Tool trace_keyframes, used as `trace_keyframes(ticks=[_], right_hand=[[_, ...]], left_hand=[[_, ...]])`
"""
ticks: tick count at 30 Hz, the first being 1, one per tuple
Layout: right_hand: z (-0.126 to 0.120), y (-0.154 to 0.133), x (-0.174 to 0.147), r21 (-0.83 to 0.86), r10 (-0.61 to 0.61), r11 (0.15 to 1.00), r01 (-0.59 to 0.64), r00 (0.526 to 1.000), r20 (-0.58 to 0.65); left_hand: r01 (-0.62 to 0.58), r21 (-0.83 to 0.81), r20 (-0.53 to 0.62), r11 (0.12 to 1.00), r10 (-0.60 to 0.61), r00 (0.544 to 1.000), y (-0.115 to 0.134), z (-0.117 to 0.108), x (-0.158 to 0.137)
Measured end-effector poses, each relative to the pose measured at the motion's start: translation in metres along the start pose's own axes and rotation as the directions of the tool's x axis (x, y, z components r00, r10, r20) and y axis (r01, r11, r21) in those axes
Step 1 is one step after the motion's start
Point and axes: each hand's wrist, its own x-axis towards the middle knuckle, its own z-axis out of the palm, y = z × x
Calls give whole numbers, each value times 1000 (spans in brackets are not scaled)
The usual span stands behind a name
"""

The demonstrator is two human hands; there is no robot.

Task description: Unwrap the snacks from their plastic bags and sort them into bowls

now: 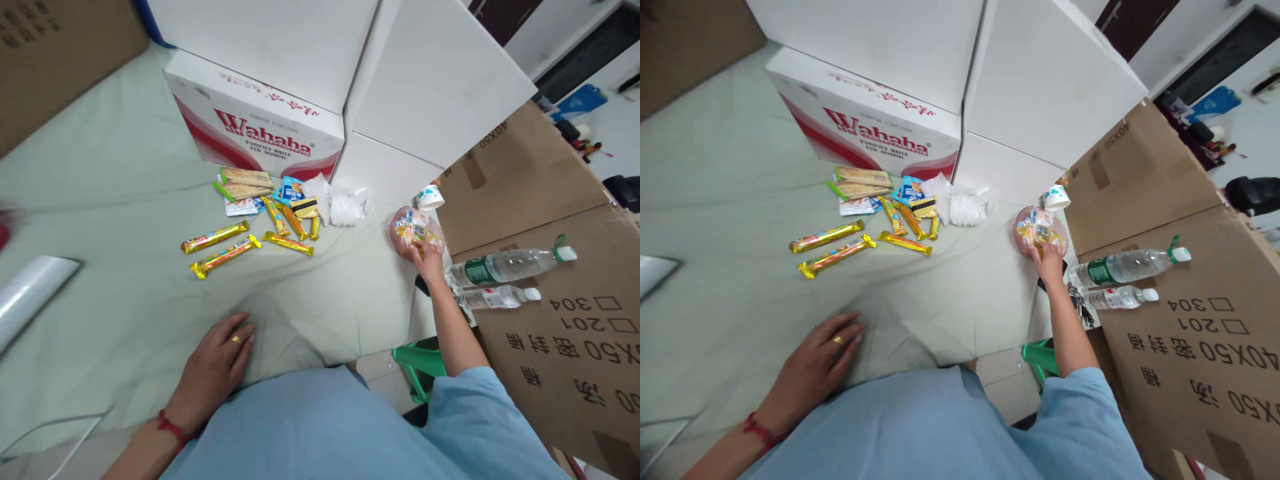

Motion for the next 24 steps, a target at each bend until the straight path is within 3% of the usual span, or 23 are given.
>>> trace_keyframes(ticks=[4, 7, 10, 12, 16, 19, 24], right_hand=[[-14, 8, 18, 131, 116, 987, -90, 972, -203], [-28, 17, 54, 354, 349, 906, -234, 886, -307], [-32, 22, 104, 606, 582, 687, -400, 803, -130], [-26, 19, 139, 665, 624, 580, -470, 781, 8], [-4, 8, 196, 674, 614, 475, -565, 762, 206], [12, 4, 222, 663, 617, 412, -624, 727, 301], [19, 19, 234, 697, 632, 373, -613, 718, 293]], left_hand=[[66, 49, -54, 997, -64, 997, 2, -4, -10], [120, 154, -66, 981, -111, 992, -6, -16, -21], [153, 259, -73, 954, -138, 988, -16, -25, -32], [166, 299, -81, 940, -148, 986, -21, -25, -37], [170, 338, -104, 926, -143, 984, -23, -19, -40], [185, 314, -127, 931, -152, 980, -24, -17, -43], [252, 163, -96, 954, -239, 966, -42, -12, -60]])
